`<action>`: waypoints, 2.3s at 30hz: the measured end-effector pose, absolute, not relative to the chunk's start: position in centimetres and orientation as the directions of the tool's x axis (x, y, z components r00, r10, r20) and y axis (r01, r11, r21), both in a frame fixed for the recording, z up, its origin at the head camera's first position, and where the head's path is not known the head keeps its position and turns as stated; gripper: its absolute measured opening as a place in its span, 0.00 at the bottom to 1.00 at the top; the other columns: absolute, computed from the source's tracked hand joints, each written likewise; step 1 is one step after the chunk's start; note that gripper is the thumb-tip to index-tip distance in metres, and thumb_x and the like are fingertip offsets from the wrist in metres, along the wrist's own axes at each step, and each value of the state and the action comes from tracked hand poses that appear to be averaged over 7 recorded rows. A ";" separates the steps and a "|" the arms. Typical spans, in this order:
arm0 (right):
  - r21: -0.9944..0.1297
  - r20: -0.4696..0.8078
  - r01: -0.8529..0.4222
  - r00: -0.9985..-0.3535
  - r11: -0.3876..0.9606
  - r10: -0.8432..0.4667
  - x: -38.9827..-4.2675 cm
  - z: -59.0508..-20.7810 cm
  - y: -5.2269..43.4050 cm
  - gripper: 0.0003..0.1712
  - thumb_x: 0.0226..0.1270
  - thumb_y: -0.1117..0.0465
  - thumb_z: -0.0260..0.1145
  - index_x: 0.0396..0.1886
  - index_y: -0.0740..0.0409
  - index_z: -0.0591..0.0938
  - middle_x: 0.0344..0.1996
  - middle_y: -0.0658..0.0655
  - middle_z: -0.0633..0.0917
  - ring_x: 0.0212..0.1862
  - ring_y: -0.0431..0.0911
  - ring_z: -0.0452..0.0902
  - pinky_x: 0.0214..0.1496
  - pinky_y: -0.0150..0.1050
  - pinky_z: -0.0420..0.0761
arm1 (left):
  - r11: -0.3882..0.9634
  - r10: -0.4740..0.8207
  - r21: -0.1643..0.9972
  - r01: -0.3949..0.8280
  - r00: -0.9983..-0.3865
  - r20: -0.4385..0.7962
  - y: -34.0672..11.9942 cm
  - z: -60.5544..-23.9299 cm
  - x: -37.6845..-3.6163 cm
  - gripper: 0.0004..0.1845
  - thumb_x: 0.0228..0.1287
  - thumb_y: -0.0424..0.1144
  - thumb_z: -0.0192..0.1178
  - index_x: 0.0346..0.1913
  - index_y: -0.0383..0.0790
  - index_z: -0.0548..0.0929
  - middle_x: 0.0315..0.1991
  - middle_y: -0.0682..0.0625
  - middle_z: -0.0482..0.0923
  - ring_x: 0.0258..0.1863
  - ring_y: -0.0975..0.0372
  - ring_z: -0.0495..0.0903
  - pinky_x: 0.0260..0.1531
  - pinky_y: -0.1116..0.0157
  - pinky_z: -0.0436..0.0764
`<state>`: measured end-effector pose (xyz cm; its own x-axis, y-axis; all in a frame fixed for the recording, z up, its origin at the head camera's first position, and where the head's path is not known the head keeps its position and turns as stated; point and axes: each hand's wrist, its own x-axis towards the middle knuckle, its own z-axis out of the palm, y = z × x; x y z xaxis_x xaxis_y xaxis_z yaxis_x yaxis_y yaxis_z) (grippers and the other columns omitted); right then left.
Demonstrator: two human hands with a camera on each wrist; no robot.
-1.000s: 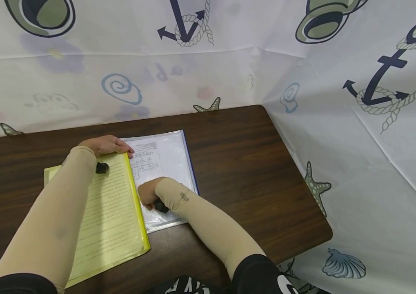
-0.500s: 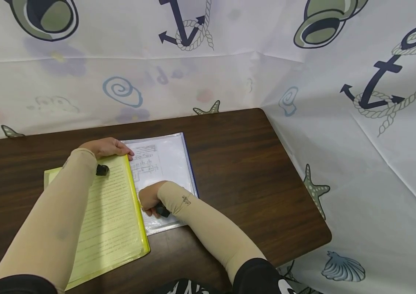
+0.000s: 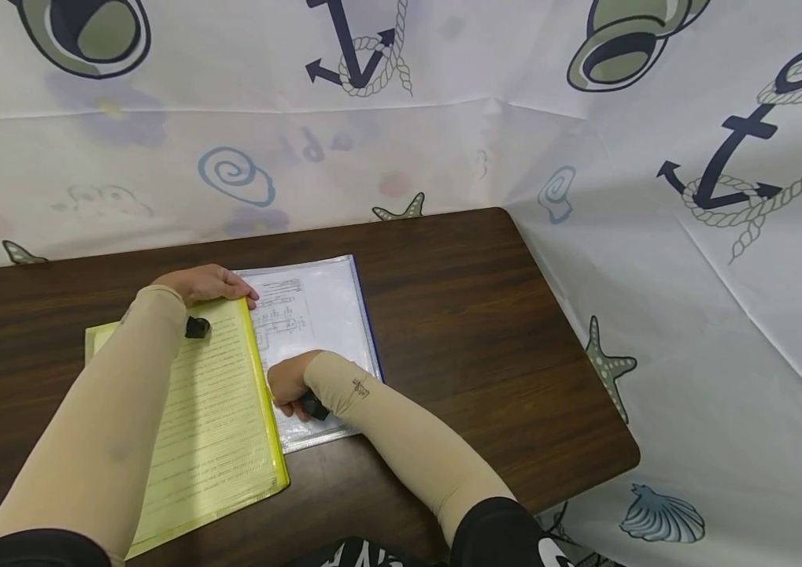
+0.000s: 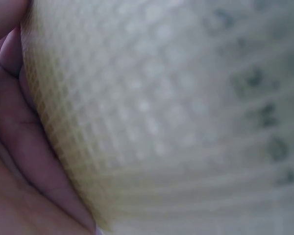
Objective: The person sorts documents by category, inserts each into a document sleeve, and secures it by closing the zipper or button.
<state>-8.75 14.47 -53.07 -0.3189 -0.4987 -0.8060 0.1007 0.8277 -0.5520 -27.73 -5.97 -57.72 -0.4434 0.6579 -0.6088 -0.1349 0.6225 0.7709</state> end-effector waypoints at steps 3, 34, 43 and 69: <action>-0.535 -0.802 0.070 -0.354 0.842 -0.481 -8.3 -53.2 14.2 0.18 0.72 0.72 0.54 0.20 0.66 0.80 0.11 0.56 0.76 0.12 0.41 0.70 0.16 0.30 0.67 | 0.618 0.661 0.774 -0.139 -0.441 -0.607 -5.9 -57.8 -27.7 0.20 0.79 0.43 0.55 0.61 0.32 0.83 0.49 0.47 0.88 0.32 0.64 0.82 0.35 0.67 0.81; -0.479 -0.813 0.016 -0.386 0.878 -0.436 -7.4 -52.9 13.6 0.13 0.67 0.74 0.58 0.22 0.61 0.74 0.15 0.55 0.75 0.13 0.40 0.69 0.17 0.30 0.69 | 0.643 0.649 0.762 -0.082 -0.469 -0.599 -5.6 -57.2 -27.6 0.20 0.79 0.45 0.54 0.60 0.35 0.84 0.50 0.48 0.87 0.32 0.64 0.82 0.36 0.67 0.80; -0.453 -0.812 -0.112 -0.358 0.884 -0.461 -6.8 -52.8 13.5 0.19 0.75 0.68 0.57 0.19 0.61 0.78 0.14 0.54 0.76 0.14 0.39 0.69 0.19 0.29 0.69 | 0.642 0.641 0.761 -0.098 -0.476 -0.602 -5.7 -57.5 -27.4 0.19 0.78 0.45 0.55 0.58 0.36 0.86 0.55 0.45 0.85 0.31 0.63 0.83 0.35 0.66 0.81; -0.533 -0.809 0.032 -0.312 0.845 -0.498 -6.7 -52.8 14.2 0.22 0.79 0.67 0.52 0.21 0.65 0.79 0.13 0.57 0.77 0.12 0.40 0.72 0.16 0.29 0.72 | 0.639 0.624 0.757 -0.136 -0.485 -0.613 -5.8 -57.6 -27.4 0.19 0.78 0.44 0.55 0.60 0.35 0.84 0.47 0.49 0.88 0.30 0.64 0.83 0.33 0.67 0.81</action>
<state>-6.68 14.16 -52.78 -0.3122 -0.4983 -0.8088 0.0316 0.8455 -0.5331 -27.35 -5.76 -57.59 -0.4845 0.6238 -0.6133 -0.1356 0.6390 0.7571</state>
